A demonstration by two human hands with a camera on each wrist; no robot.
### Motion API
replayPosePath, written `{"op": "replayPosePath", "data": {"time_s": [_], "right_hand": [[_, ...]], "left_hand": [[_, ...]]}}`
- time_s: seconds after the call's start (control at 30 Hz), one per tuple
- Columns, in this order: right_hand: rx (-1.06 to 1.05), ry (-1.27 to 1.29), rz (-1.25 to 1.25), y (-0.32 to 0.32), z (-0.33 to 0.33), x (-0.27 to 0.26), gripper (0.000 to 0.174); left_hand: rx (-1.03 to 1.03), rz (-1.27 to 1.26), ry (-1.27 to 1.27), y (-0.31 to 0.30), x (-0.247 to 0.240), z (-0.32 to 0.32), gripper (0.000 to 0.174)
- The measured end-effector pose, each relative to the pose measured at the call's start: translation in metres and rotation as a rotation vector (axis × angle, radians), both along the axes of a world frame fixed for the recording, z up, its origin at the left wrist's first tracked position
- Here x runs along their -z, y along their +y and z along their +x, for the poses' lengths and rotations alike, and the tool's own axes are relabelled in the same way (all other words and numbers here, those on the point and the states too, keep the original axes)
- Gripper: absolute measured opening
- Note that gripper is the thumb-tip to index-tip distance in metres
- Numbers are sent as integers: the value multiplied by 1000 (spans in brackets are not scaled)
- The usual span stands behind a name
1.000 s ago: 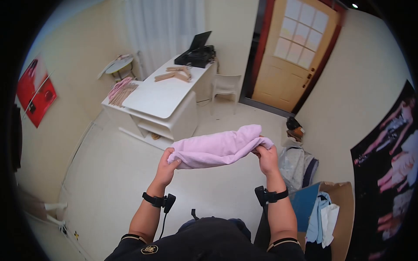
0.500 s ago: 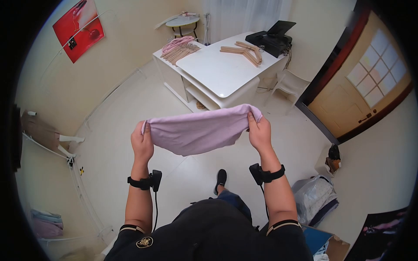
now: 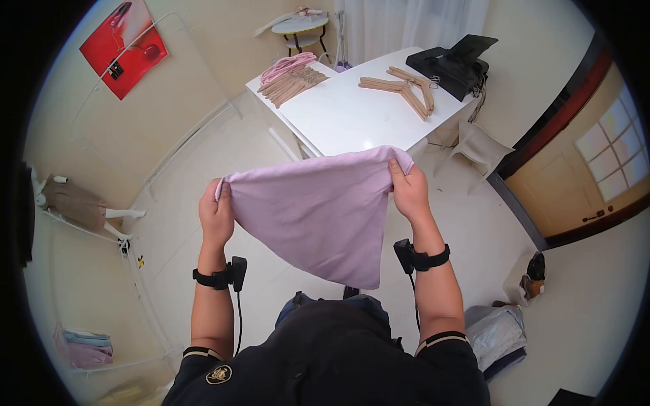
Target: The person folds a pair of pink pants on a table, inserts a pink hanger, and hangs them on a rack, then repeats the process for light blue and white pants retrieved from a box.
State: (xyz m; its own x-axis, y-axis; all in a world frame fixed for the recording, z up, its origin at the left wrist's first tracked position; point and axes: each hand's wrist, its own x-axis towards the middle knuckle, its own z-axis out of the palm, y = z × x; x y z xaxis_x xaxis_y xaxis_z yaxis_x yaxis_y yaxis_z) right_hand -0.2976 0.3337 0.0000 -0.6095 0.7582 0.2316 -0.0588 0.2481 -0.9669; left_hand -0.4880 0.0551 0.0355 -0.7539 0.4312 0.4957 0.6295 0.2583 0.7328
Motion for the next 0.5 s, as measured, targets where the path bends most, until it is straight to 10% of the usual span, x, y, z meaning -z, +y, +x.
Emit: {"op": "replayPosePath", "data": {"time_s": [0.5], "right_hand": [[504,-385,-78,79,37,37,29]], "left_hand": [[905,-299,-361,150,91,-74,16]]}}
